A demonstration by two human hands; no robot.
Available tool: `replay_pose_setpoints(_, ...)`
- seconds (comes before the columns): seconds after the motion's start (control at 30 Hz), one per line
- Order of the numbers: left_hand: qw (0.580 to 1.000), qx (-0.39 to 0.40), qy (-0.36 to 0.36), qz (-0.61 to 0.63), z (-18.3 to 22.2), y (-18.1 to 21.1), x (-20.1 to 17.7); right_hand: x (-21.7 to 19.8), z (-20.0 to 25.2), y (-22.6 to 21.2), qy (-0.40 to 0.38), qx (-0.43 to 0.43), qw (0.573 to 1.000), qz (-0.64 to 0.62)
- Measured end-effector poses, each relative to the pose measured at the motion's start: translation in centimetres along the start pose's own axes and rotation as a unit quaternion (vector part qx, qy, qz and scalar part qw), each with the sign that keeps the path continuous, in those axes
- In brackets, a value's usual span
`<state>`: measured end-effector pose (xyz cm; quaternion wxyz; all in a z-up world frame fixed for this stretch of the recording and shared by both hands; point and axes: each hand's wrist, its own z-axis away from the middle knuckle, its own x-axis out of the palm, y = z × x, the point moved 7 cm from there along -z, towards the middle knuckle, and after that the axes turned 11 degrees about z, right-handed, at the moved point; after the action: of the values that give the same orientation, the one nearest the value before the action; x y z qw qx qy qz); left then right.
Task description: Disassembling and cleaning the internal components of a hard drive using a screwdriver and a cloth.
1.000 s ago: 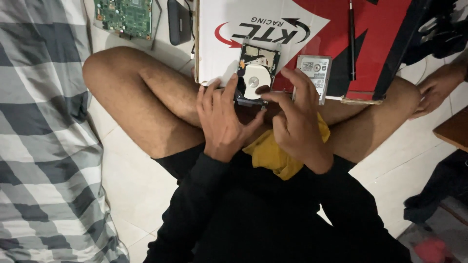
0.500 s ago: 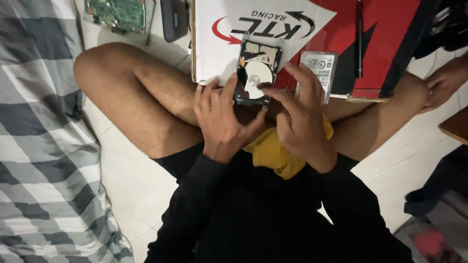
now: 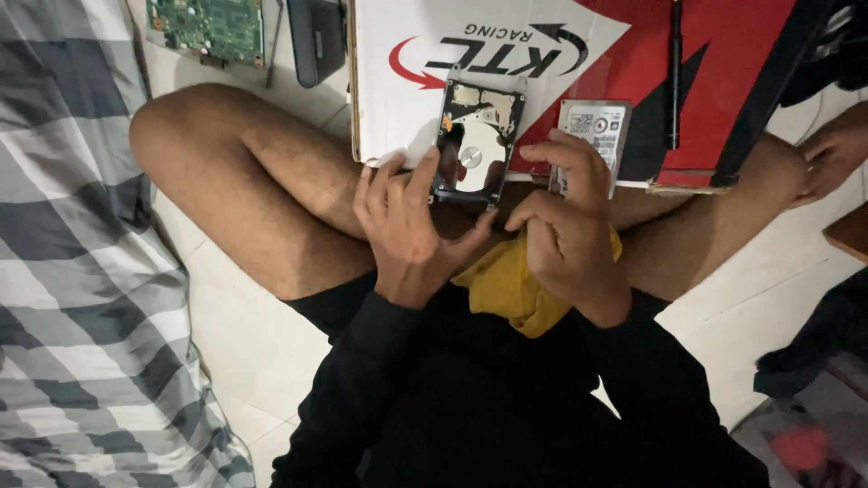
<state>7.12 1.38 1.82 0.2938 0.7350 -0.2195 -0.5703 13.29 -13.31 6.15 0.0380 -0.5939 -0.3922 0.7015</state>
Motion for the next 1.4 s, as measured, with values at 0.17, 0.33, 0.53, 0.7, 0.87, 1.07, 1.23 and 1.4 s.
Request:
replay_pose_setpoints(0.17,1.0,0.006,0.006,-0.003,0.2,0.0,0.0,0.3,0.3,0.2,0.003,0.009,1.0,0.0)
replay_pose_setpoints(0.33,1.0,0.005,-0.006,-0.004,0.1,0.1,0.0,0.2,0.6,0.5,0.001,0.027,1.0,-0.001)
replay_pose_setpoints(0.53,0.999,0.015,-0.013,-0.037,-1.0,-0.1,-0.8,0.0,1.0,1.1,0.011,0.017,1.0,-0.015)
replay_pose_setpoints(0.7,0.992,-0.009,-0.118,0.047,-4.9,-1.3,-1.9,-0.4,1.4,1.6,0.003,0.044,0.998,-0.052)
replay_pose_setpoints(0.87,0.993,0.038,-0.044,0.101,-10.5,-2.4,-1.8,-0.4,2.2,2.1,-0.009,0.067,0.994,-0.083)
replay_pose_setpoints(1.07,0.997,0.064,0.014,0.028,-15.0,-4.5,1.0,-0.5,2.8,2.5,0.017,0.057,0.995,-0.08)
replay_pose_setpoints(1.23,0.998,0.025,0.049,-0.036,-15.9,-7.8,4.1,-0.5,3.2,2.8,0.017,0.068,0.994,-0.082)
replay_pose_setpoints(1.4,0.99,0.082,0.107,-0.038,-15.8,-10.9,5.9,-0.6,3.7,2.9,0.015,0.074,0.992,-0.097)
